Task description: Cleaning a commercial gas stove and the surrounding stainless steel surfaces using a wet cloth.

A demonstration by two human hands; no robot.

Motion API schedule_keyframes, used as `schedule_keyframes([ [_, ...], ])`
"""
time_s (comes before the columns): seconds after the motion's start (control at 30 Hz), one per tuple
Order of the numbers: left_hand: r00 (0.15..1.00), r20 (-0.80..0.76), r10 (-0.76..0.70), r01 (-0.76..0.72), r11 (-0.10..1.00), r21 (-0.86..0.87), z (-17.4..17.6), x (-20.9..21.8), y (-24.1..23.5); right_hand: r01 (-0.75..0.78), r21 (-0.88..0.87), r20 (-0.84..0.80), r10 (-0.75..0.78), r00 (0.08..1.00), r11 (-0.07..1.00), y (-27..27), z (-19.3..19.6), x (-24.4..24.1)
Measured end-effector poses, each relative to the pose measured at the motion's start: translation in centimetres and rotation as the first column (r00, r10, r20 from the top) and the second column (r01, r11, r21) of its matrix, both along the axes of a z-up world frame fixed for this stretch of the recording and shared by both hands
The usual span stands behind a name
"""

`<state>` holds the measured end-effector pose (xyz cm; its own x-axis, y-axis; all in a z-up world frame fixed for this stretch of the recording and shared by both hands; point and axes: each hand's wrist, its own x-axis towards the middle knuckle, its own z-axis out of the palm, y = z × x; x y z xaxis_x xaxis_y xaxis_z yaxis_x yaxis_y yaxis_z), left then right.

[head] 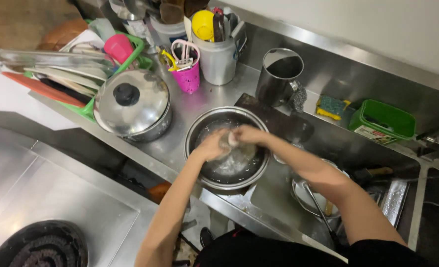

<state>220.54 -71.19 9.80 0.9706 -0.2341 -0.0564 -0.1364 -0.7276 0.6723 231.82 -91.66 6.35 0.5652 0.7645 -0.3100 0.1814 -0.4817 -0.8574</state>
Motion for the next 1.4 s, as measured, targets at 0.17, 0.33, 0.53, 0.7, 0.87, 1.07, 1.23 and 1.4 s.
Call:
schedule_keyframes([
  [0.17,0.995,0.017,0.102,-0.095,0.970,-0.222,12.1,-1.7,-1.9,0.026,0.135,0.071,-0.036,0.997,0.990,-1.0,16.2,-1.7],
  [0.33,0.989,0.013,0.146,-0.138,0.956,-0.259,10.6,-2.5,-0.2,0.137,0.297,-0.034,-0.133,0.991,0.945,-2.0,26.9,-3.9],
  [0.53,0.974,0.131,0.185,-0.186,0.983,-0.001,0.4,-1.7,2.1,0.256,0.285,0.210,-0.321,0.923,0.924,-2.2,22.5,-2.7],
  [0.7,0.963,-0.109,0.247,-0.201,0.925,0.323,2.6,-2.1,-1.4,0.053,-0.307,0.473,0.103,0.875,0.950,-0.7,7.6,-2.6],
  [0.87,0.939,-0.286,0.190,-0.017,0.857,0.515,1.6,-1.9,-5.1,-0.035,-0.474,0.534,0.319,0.783,0.880,2.3,0.6,-3.0],
  [1.07,0.944,-0.306,0.122,0.080,0.815,0.573,-7.1,-0.1,-4.2,-0.040,-0.458,0.610,0.347,0.712,0.888,3.2,-3.3,-1.6],
  [1.23,0.956,-0.246,0.159,-0.068,0.938,0.340,-3.4,0.5,-2.2,-0.095,-0.416,0.523,0.323,0.789,0.905,2.5,2.2,-1.0],
  [1.4,0.956,-0.198,0.215,-0.231,0.971,-0.061,4.3,-0.8,-1.6,0.107,0.237,0.283,-0.174,0.943,0.966,0.2,16.7,-3.5],
])
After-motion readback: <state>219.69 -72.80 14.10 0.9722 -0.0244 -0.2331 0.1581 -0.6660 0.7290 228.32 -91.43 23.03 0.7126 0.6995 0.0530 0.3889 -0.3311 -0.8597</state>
